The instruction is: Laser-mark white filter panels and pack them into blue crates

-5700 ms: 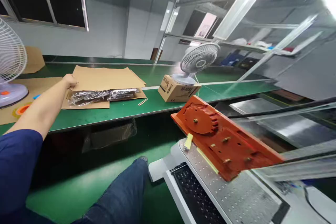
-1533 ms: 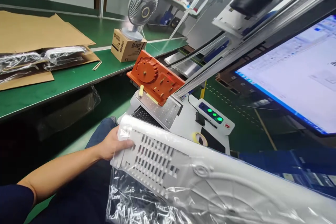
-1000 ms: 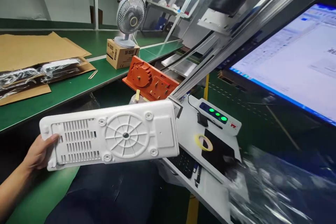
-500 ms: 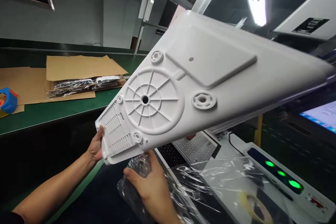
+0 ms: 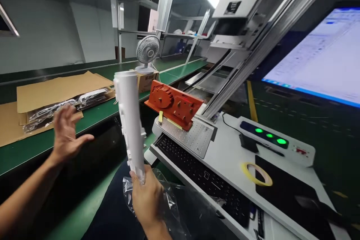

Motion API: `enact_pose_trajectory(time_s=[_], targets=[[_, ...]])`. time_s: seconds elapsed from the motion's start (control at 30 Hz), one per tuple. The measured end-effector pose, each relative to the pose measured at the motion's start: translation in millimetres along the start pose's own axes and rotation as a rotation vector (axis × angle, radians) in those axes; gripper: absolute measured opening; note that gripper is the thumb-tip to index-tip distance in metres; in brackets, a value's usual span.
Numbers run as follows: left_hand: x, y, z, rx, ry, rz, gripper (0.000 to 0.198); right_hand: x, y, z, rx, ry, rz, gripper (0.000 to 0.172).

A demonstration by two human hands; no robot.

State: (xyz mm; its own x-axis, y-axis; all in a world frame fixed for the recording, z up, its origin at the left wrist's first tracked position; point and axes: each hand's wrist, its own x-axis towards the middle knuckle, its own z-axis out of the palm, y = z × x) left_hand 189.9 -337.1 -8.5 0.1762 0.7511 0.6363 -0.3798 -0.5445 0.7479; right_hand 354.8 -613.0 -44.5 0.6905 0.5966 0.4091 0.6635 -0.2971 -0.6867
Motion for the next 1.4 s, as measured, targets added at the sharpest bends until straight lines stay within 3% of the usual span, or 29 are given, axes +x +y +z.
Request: enact_pose_trajectory(time_s=[0.07,0.13,0.23,0.3,0.37,0.43,0.5,0.57,0.6,0.67,0.77,0.83,1.0,1.2,1.3,1.4], targets=[[48.2,26.9,-8.0,0.086,-0.067,0.226,0.138,-4.7,3.9,1.8,-0.027,0.002,-0.082,0.025],[80.0,49.6,-10.1,0.184,-0.197,0.345,0.130,-8.5,9.7,2.4,-0.069,-0.014,-0.189,0.023],[93.4,75.3,-6.6,0.319,-0.409,0.319,0.066,-11.5,20.8,-0.8,-0.118,-0.083,-0.287,0.020],[88.3,86.0,-3.6,0.340,-0.477,0.251,0.048,-10.6,27.4,-5.6,-0.081,-0.133,-0.277,0.019],[82.1,90.2,-3.7,0.316,-0.444,0.169,0.054,-6.5,33.4,-13.2,0.008,-0.157,-0.219,0.019],[80.4,88.2,-8.2,0.279,-0.345,0.109,0.056,0.7,41.4,-23.6,0.117,-0.096,-0.133,0.032],[83.7,81.6,-15.6,0.243,-0.236,0.142,0.055,9.1,54.9,-34.9,0.218,0.113,0.040,0.045],[89.4,71.8,-22.7,0.213,-0.132,0.213,0.052,15.4,73.9,-43.1,0.283,0.363,0.320,0.062],[92.2,65.8,-25.2,0.210,-0.078,0.222,0.052,17.3,84.0,-44.8,0.307,0.428,0.458,0.070],[96.9,50.6,-26.9,0.203,0.022,0.163,0.052,19.7,100.9,-42.1,0.351,0.381,0.612,0.078],[102.2,18.2,-16.7,0.121,0.077,-0.009,0.062,26.8,110.8,-28.4,0.407,0.168,0.517,0.074],[105.9,-9.5,0.3,0.002,0.057,-0.111,0.070,38.8,109.8,-21.0,0.372,0.164,0.442,0.073],[125.4,-91.5,70.8,-0.181,-0.125,-0.247,0.078,88.4,113.3,-34.3,-0.051,0.437,0.512,0.077],[181.1,-189.5,172.7,0.011,-0.337,-0.220,0.083,150.5,128.9,-74.5,-0.380,0.525,0.478,0.059],[206.2,-224.8,223.1,0.059,-0.439,-0.268,0.088,181.4,138.3,-85.3,-0.469,0.520,0.529,0.052],[220.9,-252.4,263.8,0.043,-0.458,-0.296,0.090,208.6,149.7,-90.6,-0.517,0.520,0.553,0.051]])
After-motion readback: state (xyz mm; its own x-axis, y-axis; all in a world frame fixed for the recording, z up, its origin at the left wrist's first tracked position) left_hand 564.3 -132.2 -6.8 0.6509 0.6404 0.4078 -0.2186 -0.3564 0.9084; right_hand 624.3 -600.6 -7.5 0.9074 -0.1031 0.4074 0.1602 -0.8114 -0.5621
